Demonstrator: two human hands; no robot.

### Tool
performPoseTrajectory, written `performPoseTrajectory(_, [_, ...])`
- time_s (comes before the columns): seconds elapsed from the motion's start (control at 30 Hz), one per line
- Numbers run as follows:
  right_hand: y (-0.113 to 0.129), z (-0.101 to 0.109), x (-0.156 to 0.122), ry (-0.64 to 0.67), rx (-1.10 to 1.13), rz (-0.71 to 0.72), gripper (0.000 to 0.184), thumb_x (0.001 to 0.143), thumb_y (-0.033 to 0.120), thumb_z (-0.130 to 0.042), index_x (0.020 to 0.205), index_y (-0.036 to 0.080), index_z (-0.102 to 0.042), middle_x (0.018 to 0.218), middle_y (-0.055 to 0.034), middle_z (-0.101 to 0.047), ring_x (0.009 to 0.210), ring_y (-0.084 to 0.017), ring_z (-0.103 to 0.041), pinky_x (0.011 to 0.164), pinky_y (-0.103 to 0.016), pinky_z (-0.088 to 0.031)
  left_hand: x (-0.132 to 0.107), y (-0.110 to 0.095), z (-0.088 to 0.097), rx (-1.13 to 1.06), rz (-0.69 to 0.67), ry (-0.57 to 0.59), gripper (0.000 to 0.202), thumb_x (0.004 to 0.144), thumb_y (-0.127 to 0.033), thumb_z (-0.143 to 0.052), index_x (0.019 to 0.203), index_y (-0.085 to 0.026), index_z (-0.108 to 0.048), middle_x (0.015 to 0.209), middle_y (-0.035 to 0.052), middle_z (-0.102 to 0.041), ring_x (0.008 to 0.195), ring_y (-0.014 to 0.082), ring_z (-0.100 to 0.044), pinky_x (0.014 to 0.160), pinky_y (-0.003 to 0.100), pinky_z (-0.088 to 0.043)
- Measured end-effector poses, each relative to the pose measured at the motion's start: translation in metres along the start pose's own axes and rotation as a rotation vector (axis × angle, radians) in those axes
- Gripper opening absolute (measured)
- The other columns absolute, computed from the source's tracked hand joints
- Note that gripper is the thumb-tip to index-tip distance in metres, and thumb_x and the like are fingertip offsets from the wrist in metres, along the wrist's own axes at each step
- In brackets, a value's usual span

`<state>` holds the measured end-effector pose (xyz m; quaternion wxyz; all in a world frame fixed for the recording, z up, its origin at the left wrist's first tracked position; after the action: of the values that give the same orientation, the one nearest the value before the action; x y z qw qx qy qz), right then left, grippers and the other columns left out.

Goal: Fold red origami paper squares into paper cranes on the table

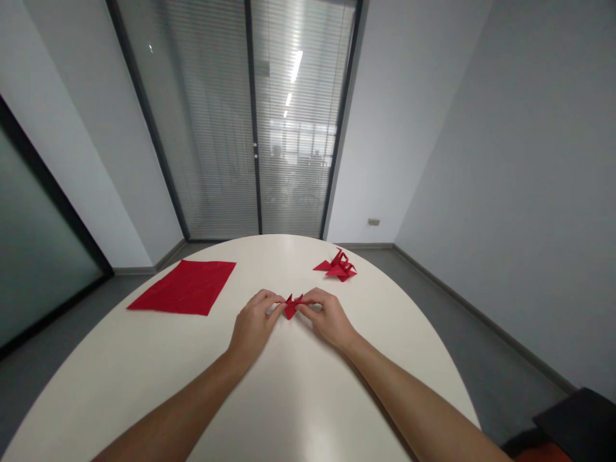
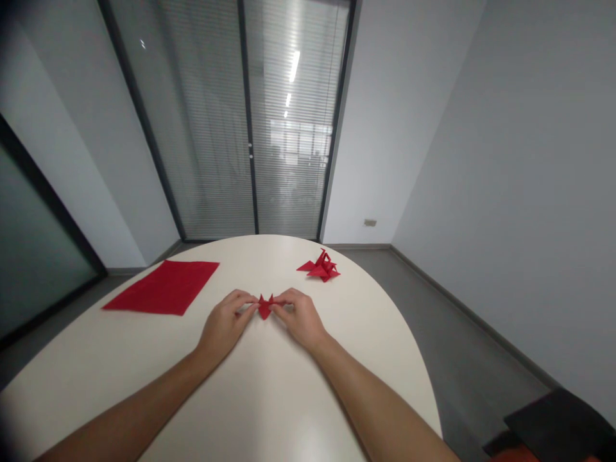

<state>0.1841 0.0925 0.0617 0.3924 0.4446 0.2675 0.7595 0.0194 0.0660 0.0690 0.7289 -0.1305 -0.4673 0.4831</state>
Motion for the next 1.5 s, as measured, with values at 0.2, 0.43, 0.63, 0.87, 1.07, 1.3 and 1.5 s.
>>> performPoseTrajectory(0.2, [0.000,-0.001,0.001,0.010,0.077,-0.038,0.013,0.088,0.031,-0.068,0.088,0.020,-0.075,0.090,-0.0054,-0.073,0.088,-0.021,-0.067,0.083,-0.033,-0.050,0.000,0.004,-0.003,-0.010,0.025,0.023,0.013,0.092,-0.028,-0.057,0.092,-0.023,-0.070,0.096,0.0037,-0.071,0.091,0.0206,-0.066,0.072,0.028,-0.051])
performPoseTrajectory(0.43, [-0.013,-0.015,-0.001,0.076,0.343,-0.170,0.024,0.086,0.040,-0.068,0.091,0.017,-0.070,0.082,-0.0042,-0.074,0.074,-0.018,-0.066,0.074,-0.031,-0.050,-0.001,0.014,-0.012,-0.151,0.167,0.062,0.016,0.091,-0.031,-0.058,0.093,-0.021,-0.070,0.089,0.0029,-0.074,0.077,0.0183,-0.069,0.065,0.026,-0.051])
performPoseTrajectory(0.63, [-0.018,-0.022,-0.002,0.134,0.370,-0.189,0.024,0.086,0.039,-0.068,0.093,0.016,-0.071,0.078,-0.0019,-0.071,0.069,-0.015,-0.061,0.068,-0.028,-0.046,-0.002,0.012,-0.020,-0.257,0.201,0.114,0.017,0.089,-0.030,-0.058,0.093,-0.018,-0.070,0.088,0.0032,-0.074,0.071,0.0164,-0.067,0.061,0.024,-0.050])
performPoseTrajectory(0.87, [-0.017,-0.021,-0.002,0.159,0.407,-0.228,0.026,0.083,0.041,-0.072,0.082,0.015,-0.072,0.072,-0.0012,-0.069,0.065,-0.014,-0.057,0.067,-0.027,-0.042,-0.001,0.014,-0.019,-0.273,0.225,0.123,0.021,0.088,-0.033,-0.058,0.090,-0.018,-0.072,0.084,0.0037,-0.074,0.076,0.0185,-0.066,0.062,0.025,-0.048])
performPoseTrajectory(1.07, [-0.019,-0.017,-0.001,0.158,0.357,-0.261,0.030,0.081,0.043,-0.073,0.084,0.014,-0.077,0.069,-0.0016,-0.069,0.061,-0.013,-0.052,0.062,-0.027,-0.038,0.000,0.016,-0.016,-0.264,0.271,0.119,0.023,0.087,-0.036,-0.057,0.085,-0.018,-0.071,0.082,0.0041,-0.074,0.076,0.0199,-0.066,0.068,0.028,-0.048])
performPoseTrajectory(1.3, [-0.018,-0.018,-0.001,0.201,0.353,-0.258,0.034,0.084,0.046,-0.069,0.089,0.013,-0.079,0.071,-0.0030,-0.070,0.062,-0.013,-0.051,0.064,-0.028,-0.038,0.000,0.018,-0.017,-0.273,0.277,0.129,0.026,0.088,-0.037,-0.055,0.080,-0.018,-0.070,0.080,0.0042,-0.074,0.077,0.0210,-0.066,0.073,0.031,-0.049])
performPoseTrajectory(1.5, [-0.017,-0.017,0.000,0.210,0.339,-0.224,0.033,0.085,0.045,-0.069,0.086,0.013,-0.078,0.069,-0.0019,-0.068,0.062,-0.013,-0.051,0.063,-0.027,-0.037,0.001,0.016,-0.016,-0.268,0.257,0.128,0.025,0.089,-0.037,-0.055,0.080,-0.019,-0.070,0.080,0.0032,-0.074,0.077,0.0205,-0.066,0.073,0.030,-0.048])
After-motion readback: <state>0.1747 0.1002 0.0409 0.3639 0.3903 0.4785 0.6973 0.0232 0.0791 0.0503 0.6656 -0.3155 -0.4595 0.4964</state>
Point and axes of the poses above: each hand's wrist, its own x-axis towards the middle knuckle, its own z-axis out of the back of the hand, y = z × x, the point moved 9 cm from there along x, towards the middle knuckle
